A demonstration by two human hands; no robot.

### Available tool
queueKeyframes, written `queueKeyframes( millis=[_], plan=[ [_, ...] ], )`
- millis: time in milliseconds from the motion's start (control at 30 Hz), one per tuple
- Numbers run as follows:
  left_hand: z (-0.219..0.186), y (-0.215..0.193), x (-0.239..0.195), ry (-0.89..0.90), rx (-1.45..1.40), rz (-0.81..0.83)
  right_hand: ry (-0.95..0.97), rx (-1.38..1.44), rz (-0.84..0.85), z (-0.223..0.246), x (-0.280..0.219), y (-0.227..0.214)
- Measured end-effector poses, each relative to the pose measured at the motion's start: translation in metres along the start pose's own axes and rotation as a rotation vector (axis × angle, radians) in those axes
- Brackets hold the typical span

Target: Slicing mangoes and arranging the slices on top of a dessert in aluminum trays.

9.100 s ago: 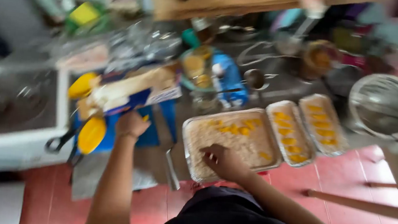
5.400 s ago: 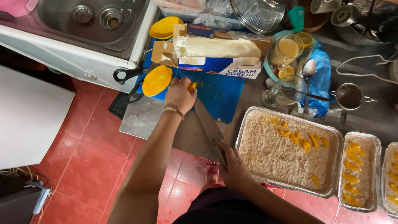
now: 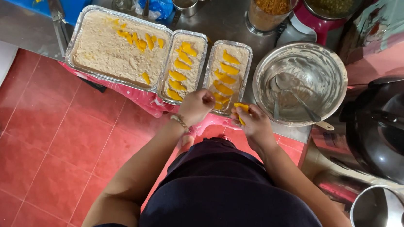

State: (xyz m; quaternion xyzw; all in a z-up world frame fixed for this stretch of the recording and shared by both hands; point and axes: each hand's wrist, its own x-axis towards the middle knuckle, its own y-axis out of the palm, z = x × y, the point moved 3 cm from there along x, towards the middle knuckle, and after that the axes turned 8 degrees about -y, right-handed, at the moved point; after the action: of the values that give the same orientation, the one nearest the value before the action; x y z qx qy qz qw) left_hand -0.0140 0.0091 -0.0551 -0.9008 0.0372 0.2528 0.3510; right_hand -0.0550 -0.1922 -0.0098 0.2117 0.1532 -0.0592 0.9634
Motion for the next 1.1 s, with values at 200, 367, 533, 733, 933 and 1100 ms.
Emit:
queueKeyframes(
  millis=[200,367,533,733,933,1100],
  plan=[
    [0.007,0.02,0.011,0.199,0.118,-0.163,0.02,-0.003,-0.004,-0.005,-0.004,-0.008],
    [-0.001,0.01,0.0,0.369,0.252,-0.234,0.027,-0.031,0.01,-0.004,-0.005,-0.009],
    [-0.006,0.01,-0.001,0.426,0.265,-0.233,0.027,-0.039,0.01,-0.003,-0.004,-0.008],
    [-0.011,-0.005,-0.004,0.457,0.213,-0.312,0.11,0.067,0.03,0.023,-0.009,0.019],
    [-0.014,-0.01,0.0,0.372,0.366,-0.076,0.088,0.153,0.068,0.009,0.004,0.021],
    [-0.01,0.018,0.007,0.537,0.51,-0.168,-0.021,0.146,0.228,-0.007,0.013,0.006]
  ],
)
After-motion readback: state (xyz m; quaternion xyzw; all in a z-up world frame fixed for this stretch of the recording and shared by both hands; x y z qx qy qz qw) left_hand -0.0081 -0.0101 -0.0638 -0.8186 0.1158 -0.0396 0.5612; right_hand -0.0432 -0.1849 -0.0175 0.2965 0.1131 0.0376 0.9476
